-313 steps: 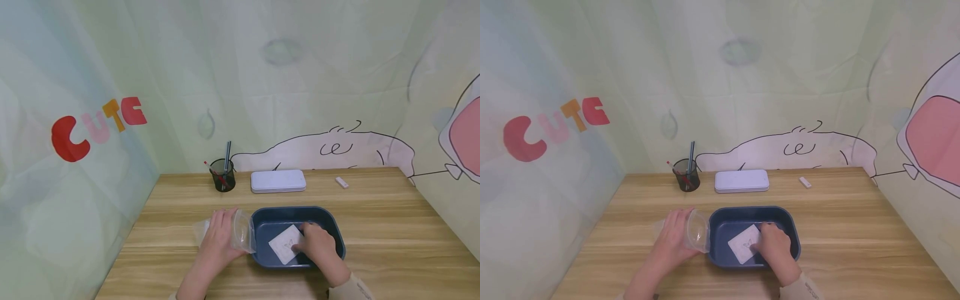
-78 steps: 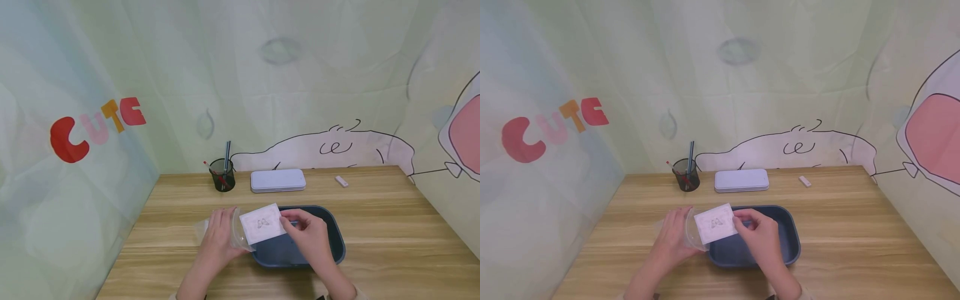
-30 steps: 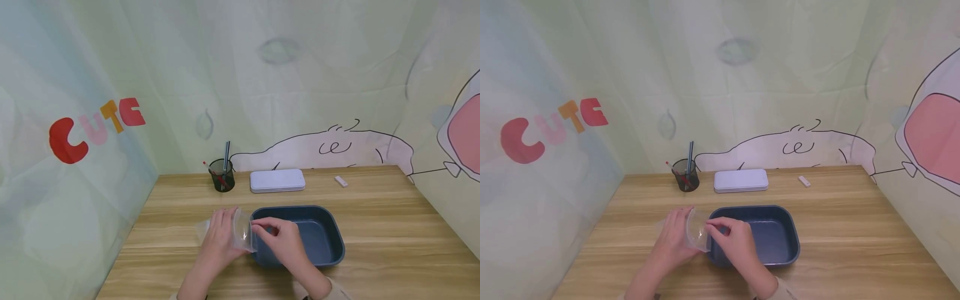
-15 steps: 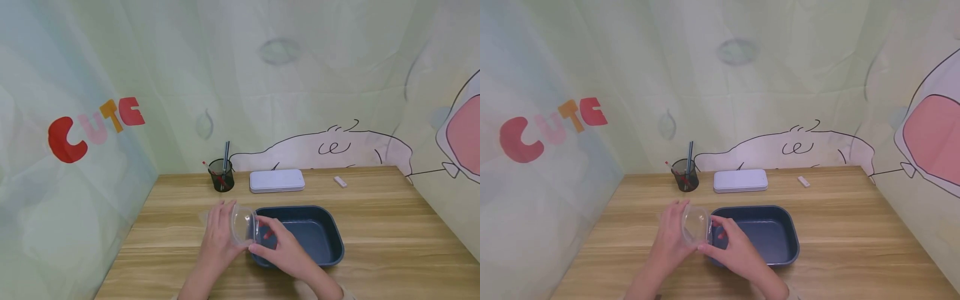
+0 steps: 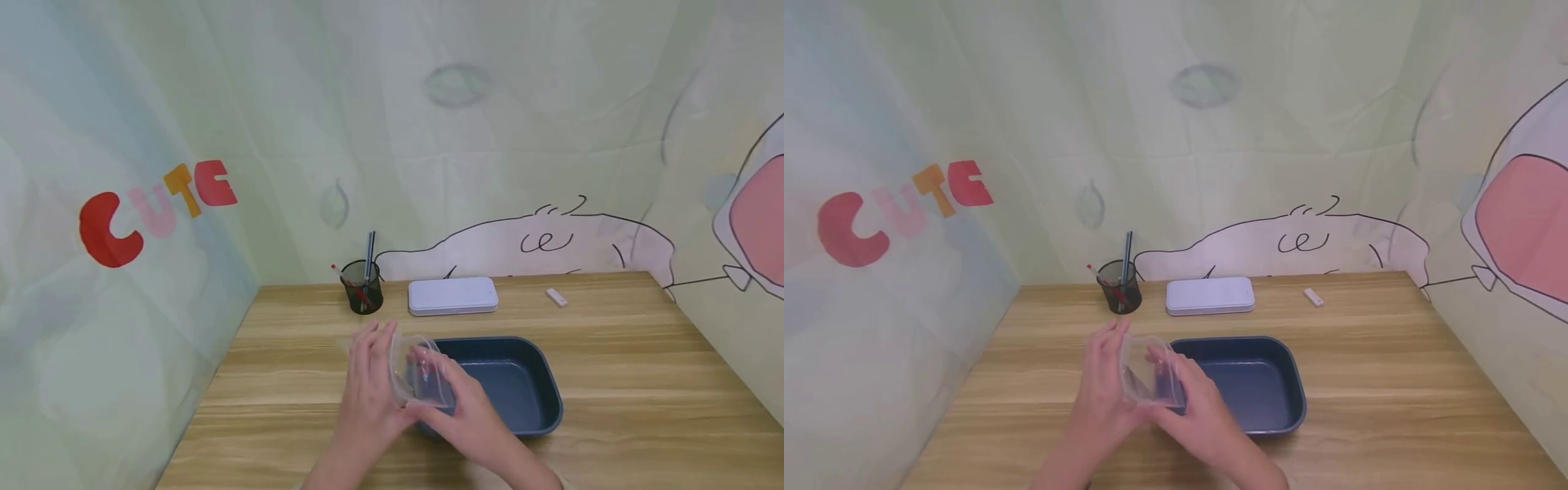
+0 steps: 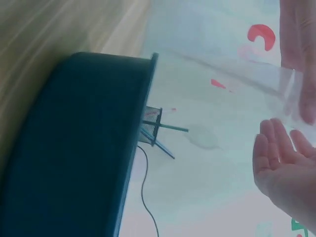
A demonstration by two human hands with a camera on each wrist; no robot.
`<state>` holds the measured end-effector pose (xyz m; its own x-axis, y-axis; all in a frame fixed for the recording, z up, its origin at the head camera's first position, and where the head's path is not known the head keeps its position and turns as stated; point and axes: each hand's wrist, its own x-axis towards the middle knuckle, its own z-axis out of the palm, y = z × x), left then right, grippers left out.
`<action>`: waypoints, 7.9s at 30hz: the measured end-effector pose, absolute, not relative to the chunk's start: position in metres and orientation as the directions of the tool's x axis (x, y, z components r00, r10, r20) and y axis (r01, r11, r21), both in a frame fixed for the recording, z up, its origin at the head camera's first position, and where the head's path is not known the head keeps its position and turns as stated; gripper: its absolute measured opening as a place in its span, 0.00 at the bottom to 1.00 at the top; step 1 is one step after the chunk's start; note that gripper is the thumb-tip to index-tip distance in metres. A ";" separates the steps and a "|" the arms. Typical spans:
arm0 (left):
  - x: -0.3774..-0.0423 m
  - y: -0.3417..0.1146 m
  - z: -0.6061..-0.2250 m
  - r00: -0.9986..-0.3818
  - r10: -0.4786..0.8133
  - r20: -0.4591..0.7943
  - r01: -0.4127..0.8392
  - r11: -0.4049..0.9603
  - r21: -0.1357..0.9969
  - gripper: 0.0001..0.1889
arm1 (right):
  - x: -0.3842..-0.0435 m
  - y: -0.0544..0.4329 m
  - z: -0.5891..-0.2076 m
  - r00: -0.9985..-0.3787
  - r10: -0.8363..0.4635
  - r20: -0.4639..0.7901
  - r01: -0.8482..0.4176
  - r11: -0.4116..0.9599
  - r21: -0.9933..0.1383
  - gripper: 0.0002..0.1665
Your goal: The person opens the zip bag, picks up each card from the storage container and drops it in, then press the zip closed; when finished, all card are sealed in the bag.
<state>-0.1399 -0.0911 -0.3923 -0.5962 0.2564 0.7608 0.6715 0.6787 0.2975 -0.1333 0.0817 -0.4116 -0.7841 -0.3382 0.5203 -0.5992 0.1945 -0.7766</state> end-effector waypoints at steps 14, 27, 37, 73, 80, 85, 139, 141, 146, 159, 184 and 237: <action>-0.121 -0.080 -0.377 -0.699 0.138 0.702 0.691 0.384 0.612 0.41 | -0.125 0.106 -0.377 -0.827 -0.158 0.539 -0.545 -0.008 -0.838 0.23; -0.120 -0.062 -0.382 -0.842 0.049 0.537 0.538 0.148 0.830 0.11 | -0.127 0.121 -0.376 -0.914 -0.129 0.384 -0.377 -0.071 -0.923 0.11; -0.128 -0.054 -0.380 -0.761 0.120 0.638 0.648 0.202 0.735 0.11 | -0.126 0.123 -0.374 -0.942 0.109 0.317 -0.314 0.037 -0.949 0.06; -0.128 -0.052 -0.372 -0.870 0.059 0.490 0.490 -0.004 0.872 0.04 | -0.125 0.119 -0.373 -0.866 -0.042 0.499 -0.500 0.021 -0.866 0.08; -0.135 -0.060 -0.371 -0.755 0.027 0.655 0.655 0.050 0.754 0.06 | -0.123 0.124 -0.368 -0.889 -0.021 0.458 -0.458 0.041 -0.888 0.05; -0.136 -0.067 -0.369 -0.739 0.027 0.674 0.674 0.076 0.735 0.06 | -0.125 0.129 -0.368 -0.882 0.003 0.471 -0.471 0.013 -0.882 0.05; -0.143 -0.097 -0.368 -0.880 -0.067 0.469 0.473 -0.042 0.880 0.08 | -0.124 0.122 -0.379 -0.887 -0.218 0.406 -0.427 0.055 -0.903 0.19; -0.145 -0.103 -0.366 -0.894 -0.086 0.441 0.446 -0.055 0.893 0.10 | -0.124 0.120 -0.383 -0.900 -0.257 0.352 -0.388 0.105 -0.916 0.16; -0.154 -0.123 -0.359 -0.902 -0.175 0.394 0.407 -0.040 0.913 0.15 | -0.124 0.115 -0.393 -0.892 -0.388 0.232 -0.335 0.222 -0.916 0.11; -0.189 -0.171 -0.365 -0.887 -0.389 0.248 0.331 -0.163 0.929 0.12 | -0.119 0.097 -0.404 -0.786 -0.437 0.437 -0.517 0.075 -0.853 0.25; -0.231 -0.211 -0.426 -0.962 -0.265 0.068 0.034 0.130 0.991 0.15 | -0.154 0.054 -0.430 -0.426 -0.678 0.599 -0.890 0.433 -0.142 0.04; -0.223 -0.196 -0.429 -0.914 -0.206 0.350 0.029 0.827 0.562 0.17 | -0.141 0.011 -0.422 -0.457 -0.836 0.303 -0.831 0.523 0.191 0.04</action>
